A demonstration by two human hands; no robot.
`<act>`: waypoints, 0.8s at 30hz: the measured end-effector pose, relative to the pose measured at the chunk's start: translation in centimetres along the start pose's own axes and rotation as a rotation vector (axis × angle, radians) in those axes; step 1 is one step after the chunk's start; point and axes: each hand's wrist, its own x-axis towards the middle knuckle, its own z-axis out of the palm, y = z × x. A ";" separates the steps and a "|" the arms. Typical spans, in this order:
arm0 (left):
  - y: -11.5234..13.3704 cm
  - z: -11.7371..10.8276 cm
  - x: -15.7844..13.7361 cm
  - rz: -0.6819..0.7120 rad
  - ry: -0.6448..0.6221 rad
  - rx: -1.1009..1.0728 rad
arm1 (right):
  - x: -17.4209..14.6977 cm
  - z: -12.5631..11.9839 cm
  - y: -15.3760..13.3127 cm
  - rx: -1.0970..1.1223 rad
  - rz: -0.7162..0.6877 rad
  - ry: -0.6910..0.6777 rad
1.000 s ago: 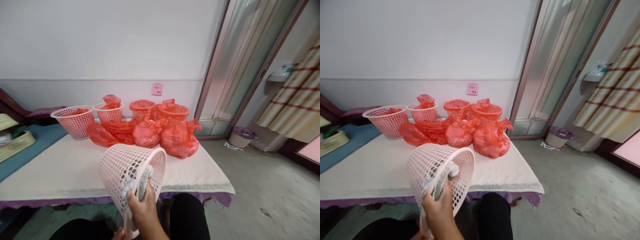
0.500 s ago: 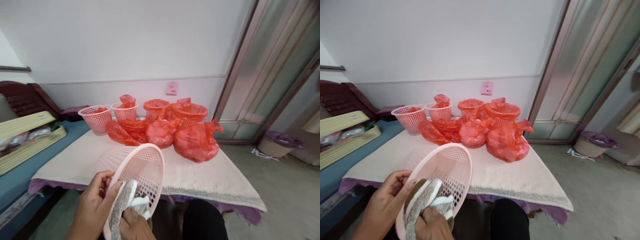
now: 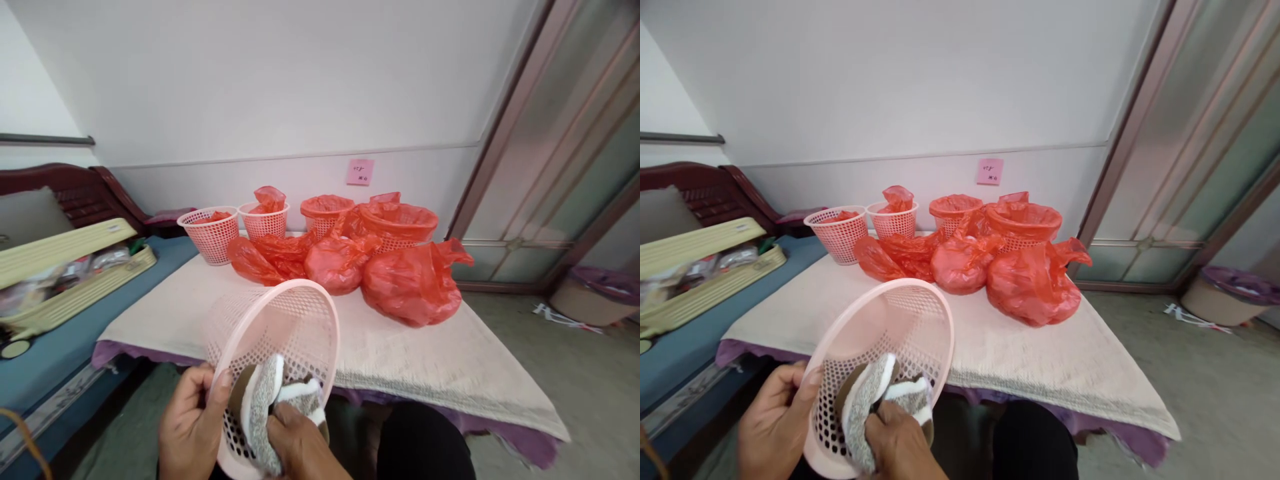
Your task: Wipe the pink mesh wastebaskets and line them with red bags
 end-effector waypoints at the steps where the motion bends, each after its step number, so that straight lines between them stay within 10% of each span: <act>1: -0.1 -0.1 -0.2 0.003 0.010 -0.029 | -0.1 -0.2 0.2 0.144 0.044 0.011; 7: -0.1 0.2 -1.7 0.028 0.075 -0.053 | 1.5 -2.4 1.3 1.161 0.406 0.553; 11: -0.4 0.7 -2.6 0.030 0.065 -0.032 | 3.9 -6.4 0.0 1.399 0.306 0.930; 18: -0.7 2.8 -4.6 -0.063 0.006 -0.099 | 7.0 -5.6 -6.3 1.324 0.072 0.833; 24: -2.6 1.6 -3.2 -0.057 0.022 -0.010 | 3.7 0.2 -5.8 0.506 -0.032 0.475</act>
